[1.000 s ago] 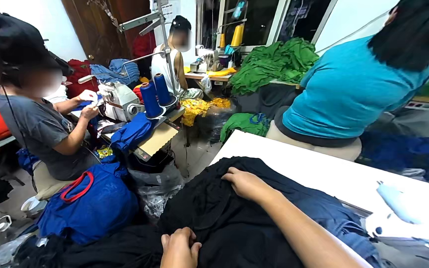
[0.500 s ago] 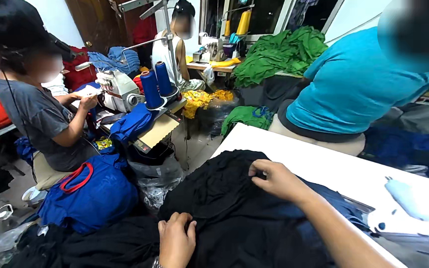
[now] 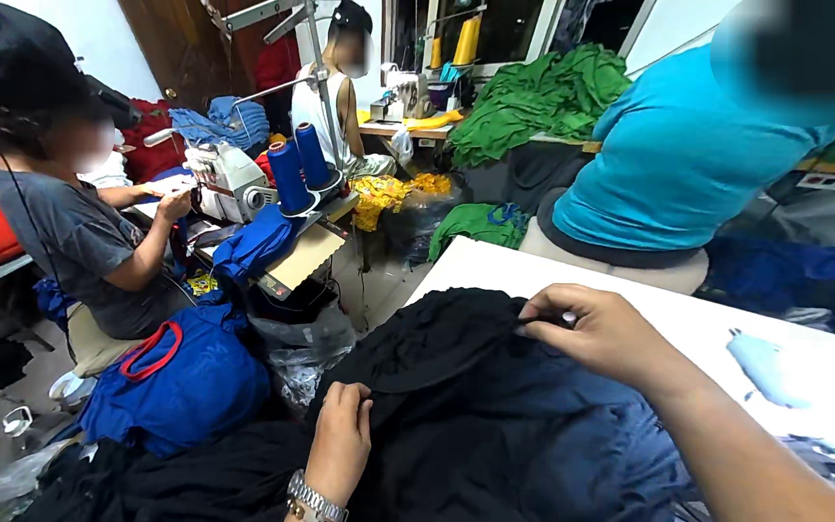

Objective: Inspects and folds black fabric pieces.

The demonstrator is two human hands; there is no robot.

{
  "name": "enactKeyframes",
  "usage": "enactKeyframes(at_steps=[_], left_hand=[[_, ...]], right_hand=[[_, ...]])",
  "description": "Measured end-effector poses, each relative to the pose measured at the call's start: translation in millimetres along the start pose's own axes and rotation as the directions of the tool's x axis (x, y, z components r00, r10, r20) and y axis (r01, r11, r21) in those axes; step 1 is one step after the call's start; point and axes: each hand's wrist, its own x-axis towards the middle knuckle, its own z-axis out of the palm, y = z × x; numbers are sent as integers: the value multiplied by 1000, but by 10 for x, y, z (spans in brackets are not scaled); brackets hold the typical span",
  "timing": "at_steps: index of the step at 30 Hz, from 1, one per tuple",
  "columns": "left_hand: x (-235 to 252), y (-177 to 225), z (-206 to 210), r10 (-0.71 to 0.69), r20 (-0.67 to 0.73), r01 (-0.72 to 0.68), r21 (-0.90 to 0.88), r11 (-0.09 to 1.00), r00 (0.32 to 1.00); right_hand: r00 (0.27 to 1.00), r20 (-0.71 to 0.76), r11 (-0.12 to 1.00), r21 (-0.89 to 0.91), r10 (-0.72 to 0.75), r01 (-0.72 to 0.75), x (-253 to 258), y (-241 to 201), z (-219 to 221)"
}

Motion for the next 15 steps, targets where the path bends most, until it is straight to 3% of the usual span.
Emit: enactKeyframes(at_steps=[3,8,11,15], left_hand=[[12,20,-29,-22,50,20,40,999,998],[28,-10,-93,35,72,-38,53,998,997],[43,2,-141,48,61,-52,70,996,997],[79,53,-231,126,-18,-124,78,989,992]], right_hand=[[994,53,994,-48,-97,100,-71,326,-7],[990,98,995,20,-102,100,-205,428,-74],[989,11,987,-66,-147,147,-307,658,-11],[983,-121,982,-146,-137,118,-381,533,-13]])
